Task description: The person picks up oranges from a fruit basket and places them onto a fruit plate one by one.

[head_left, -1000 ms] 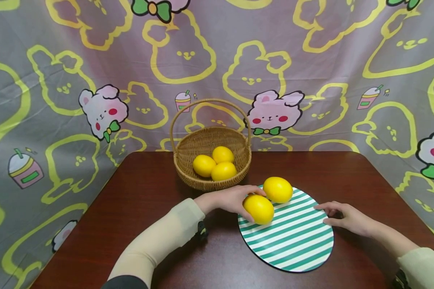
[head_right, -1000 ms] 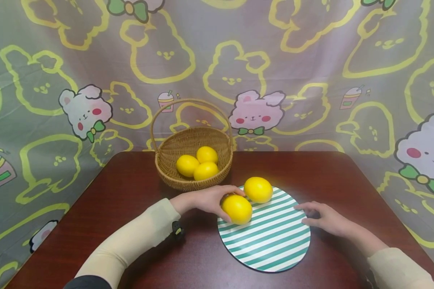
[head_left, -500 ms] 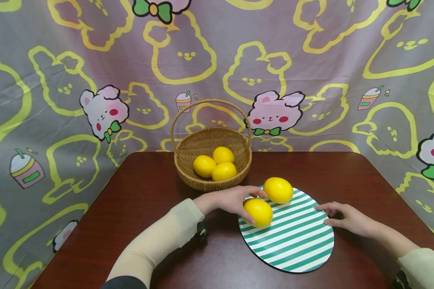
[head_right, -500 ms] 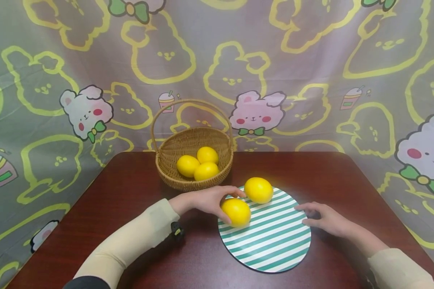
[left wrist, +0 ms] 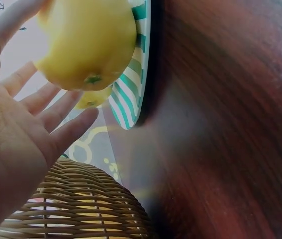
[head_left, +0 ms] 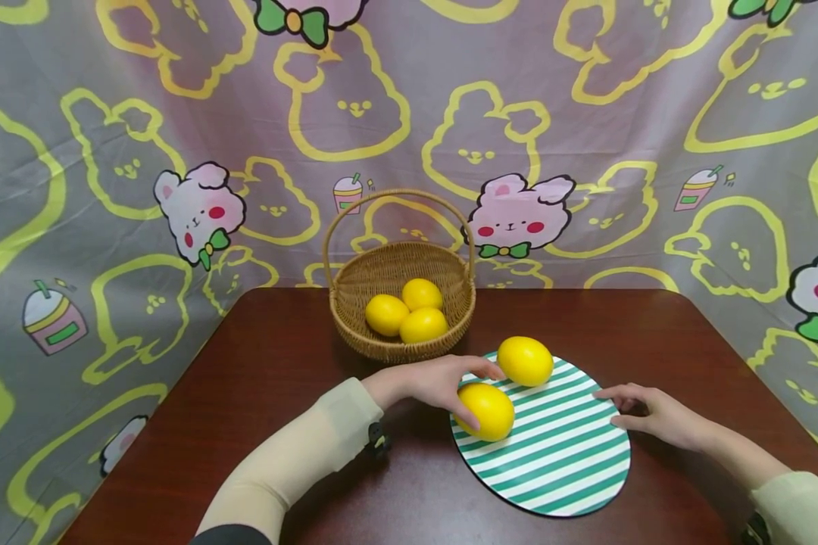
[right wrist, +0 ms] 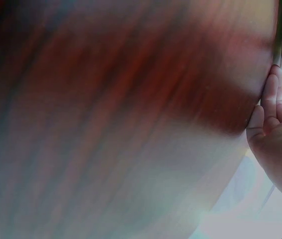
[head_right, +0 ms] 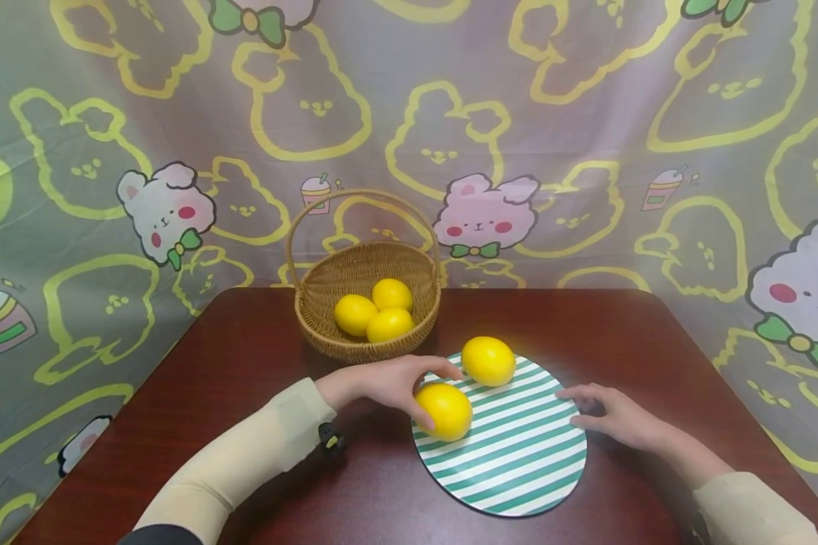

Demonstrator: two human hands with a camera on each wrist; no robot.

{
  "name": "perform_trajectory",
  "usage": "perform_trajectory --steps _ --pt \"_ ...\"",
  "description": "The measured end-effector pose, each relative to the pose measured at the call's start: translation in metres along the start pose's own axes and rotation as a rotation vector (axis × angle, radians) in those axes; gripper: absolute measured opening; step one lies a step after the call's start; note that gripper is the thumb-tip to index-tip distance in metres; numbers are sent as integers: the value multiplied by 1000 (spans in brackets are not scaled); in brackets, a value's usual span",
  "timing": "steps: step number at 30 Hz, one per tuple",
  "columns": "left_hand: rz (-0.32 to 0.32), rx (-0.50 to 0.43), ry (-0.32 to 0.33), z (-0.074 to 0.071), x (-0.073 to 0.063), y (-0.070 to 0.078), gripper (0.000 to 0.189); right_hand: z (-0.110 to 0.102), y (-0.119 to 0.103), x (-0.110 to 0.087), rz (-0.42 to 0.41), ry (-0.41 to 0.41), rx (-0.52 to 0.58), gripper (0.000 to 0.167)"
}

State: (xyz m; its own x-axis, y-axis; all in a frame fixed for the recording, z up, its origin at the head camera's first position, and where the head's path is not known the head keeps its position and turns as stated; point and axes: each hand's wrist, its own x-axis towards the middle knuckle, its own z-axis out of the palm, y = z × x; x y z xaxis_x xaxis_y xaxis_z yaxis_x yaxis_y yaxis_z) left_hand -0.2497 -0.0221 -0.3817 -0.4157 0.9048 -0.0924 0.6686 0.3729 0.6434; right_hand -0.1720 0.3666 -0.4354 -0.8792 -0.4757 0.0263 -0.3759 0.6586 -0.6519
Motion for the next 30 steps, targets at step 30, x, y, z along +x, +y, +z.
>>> perform_trajectory --steps 30 --pt "14 8 -16 -8 -11 15 76 0 1 1 46 -20 10 44"
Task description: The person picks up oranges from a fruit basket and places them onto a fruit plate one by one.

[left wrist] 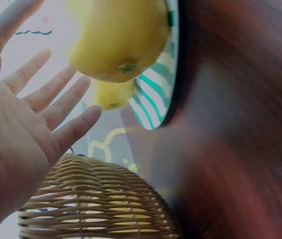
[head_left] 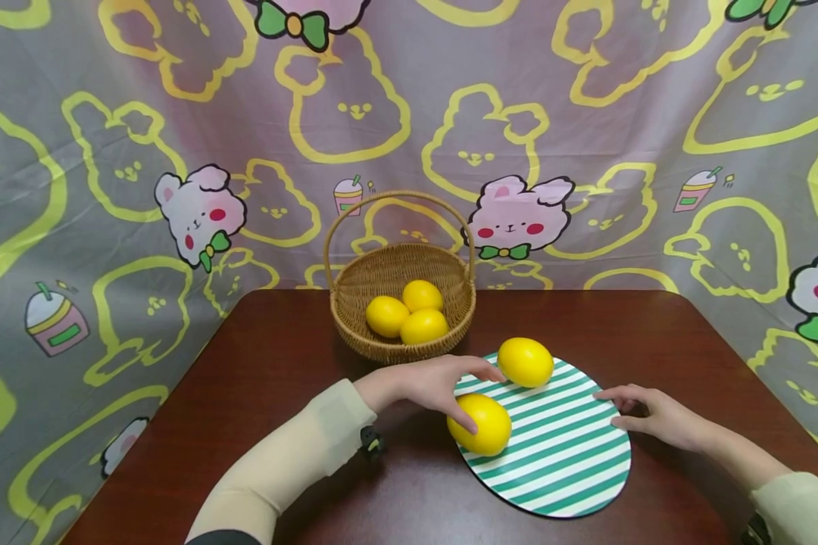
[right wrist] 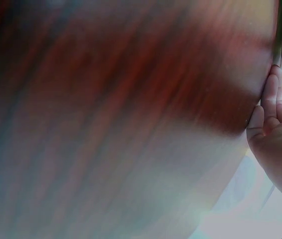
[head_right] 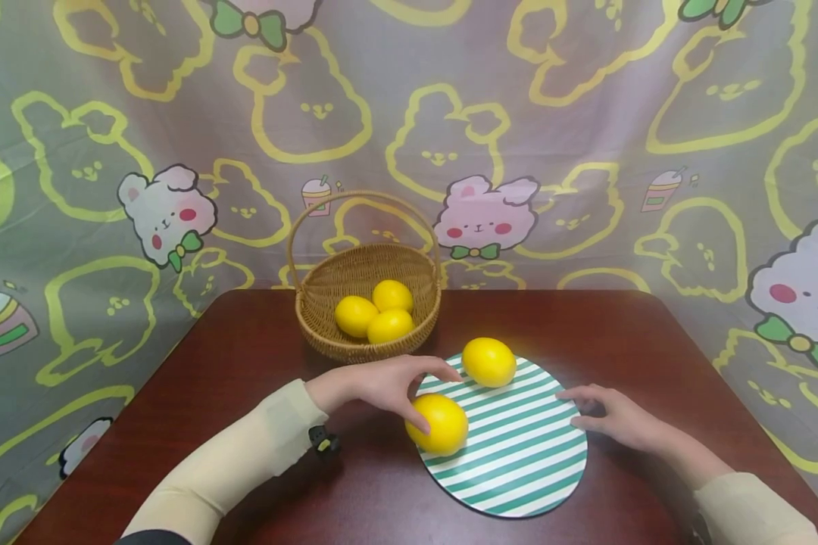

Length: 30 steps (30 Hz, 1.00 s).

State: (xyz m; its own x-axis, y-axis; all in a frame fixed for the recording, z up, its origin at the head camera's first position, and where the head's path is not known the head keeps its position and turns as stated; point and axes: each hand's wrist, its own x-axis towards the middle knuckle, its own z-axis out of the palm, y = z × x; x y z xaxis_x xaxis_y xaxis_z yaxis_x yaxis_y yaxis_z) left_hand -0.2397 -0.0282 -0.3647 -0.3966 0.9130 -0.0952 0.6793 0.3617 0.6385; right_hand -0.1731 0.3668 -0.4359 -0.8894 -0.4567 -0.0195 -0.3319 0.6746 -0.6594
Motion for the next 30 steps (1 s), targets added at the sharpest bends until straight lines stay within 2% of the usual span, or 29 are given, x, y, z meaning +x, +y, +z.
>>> perform_trajectory --steps 5,13,16,21,26,30 --pt "22 -2 43 -12 -7 7 73 0 0 1 -7 4 -4 44" --pt "9 -77 107 -33 -19 17 73 -1 1 0 -21 9 -10 44" --pt "29 -67 133 -40 -23 18 72 -1 0 0 -17 7 -9 44" --pt "25 -19 187 -53 -30 18 69 -1 0 0 -26 8 -5 44" --pt "-27 -20 233 -66 -36 14 69 0 1 -1 -52 17 -6 42" --pt "-23 -31 276 -75 -39 7 67 0 1 -1 -64 23 -9 41"
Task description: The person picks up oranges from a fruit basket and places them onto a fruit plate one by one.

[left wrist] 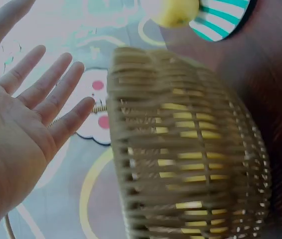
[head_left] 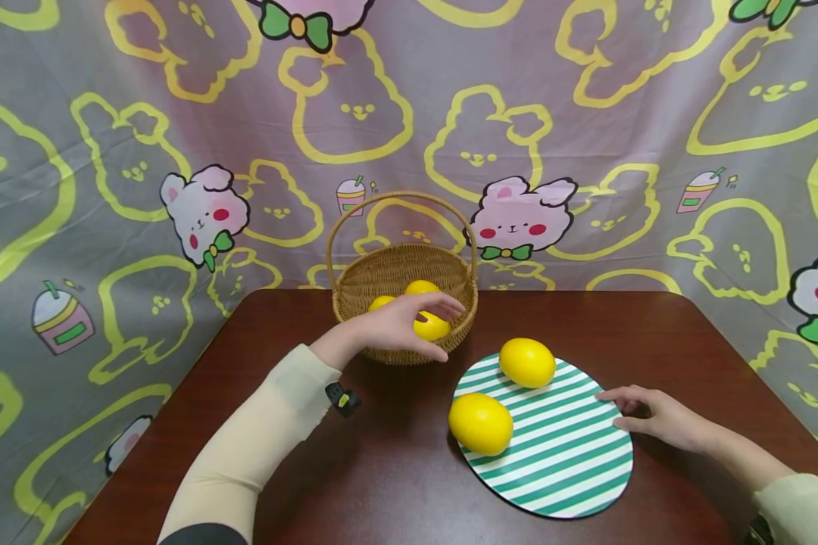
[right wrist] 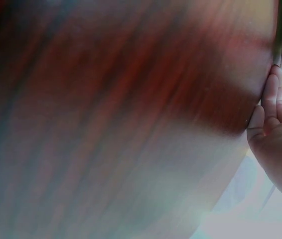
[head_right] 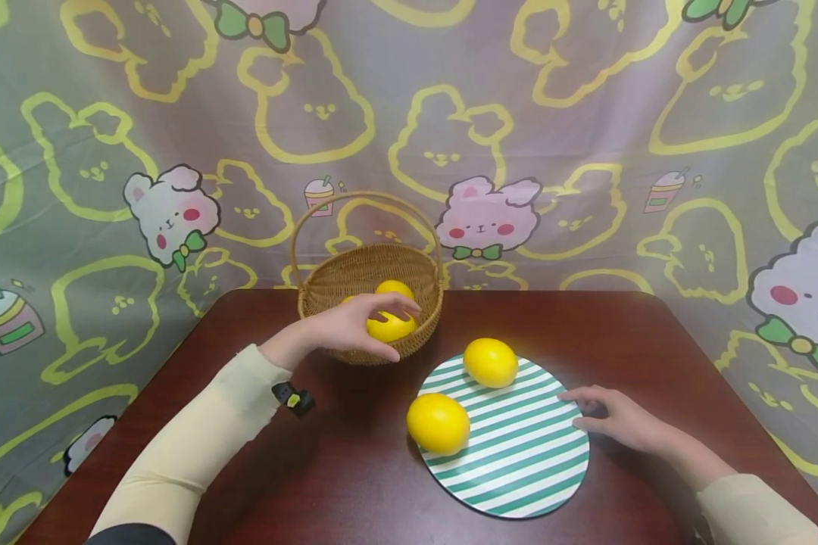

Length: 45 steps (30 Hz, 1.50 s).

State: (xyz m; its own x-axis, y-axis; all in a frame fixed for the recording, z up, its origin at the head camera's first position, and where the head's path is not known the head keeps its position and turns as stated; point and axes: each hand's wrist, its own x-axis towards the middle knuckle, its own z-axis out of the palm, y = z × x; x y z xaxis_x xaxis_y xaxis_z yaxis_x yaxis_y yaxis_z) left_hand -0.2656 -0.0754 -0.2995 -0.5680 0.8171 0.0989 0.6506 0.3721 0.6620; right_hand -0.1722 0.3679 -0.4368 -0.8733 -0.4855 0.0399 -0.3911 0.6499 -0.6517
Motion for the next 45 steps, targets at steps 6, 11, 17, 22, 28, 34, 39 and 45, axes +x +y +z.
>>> perform_trajectory --steps 6,11,17,22,28,34,39,45 --pt "-26 -33 46 -9 1 -14 64 0 -2 0 37 -13 6 44" --pt "-52 -85 82 -14 3 -28 61 0 -2 -1 39 -12 6 44" --pt "-100 -51 109 -16 4 -43 61 1 0 -1 33 -9 5 44" --pt "-117 -36 97 -14 6 -56 62 1 0 -2 44 -10 -1 44" --pt "-147 -21 71 -8 11 -73 66 2 1 -2 65 -21 11 44" --pt "-189 -5 61 -7 16 -78 66 1 -1 -2 58 -13 12 44" --pt "-212 3 37 -7 18 -81 66 1 -1 -1 31 -2 1 43" --pt "-223 5 21 -3 19 -86 66 0 -1 0 21 -3 -7 43"
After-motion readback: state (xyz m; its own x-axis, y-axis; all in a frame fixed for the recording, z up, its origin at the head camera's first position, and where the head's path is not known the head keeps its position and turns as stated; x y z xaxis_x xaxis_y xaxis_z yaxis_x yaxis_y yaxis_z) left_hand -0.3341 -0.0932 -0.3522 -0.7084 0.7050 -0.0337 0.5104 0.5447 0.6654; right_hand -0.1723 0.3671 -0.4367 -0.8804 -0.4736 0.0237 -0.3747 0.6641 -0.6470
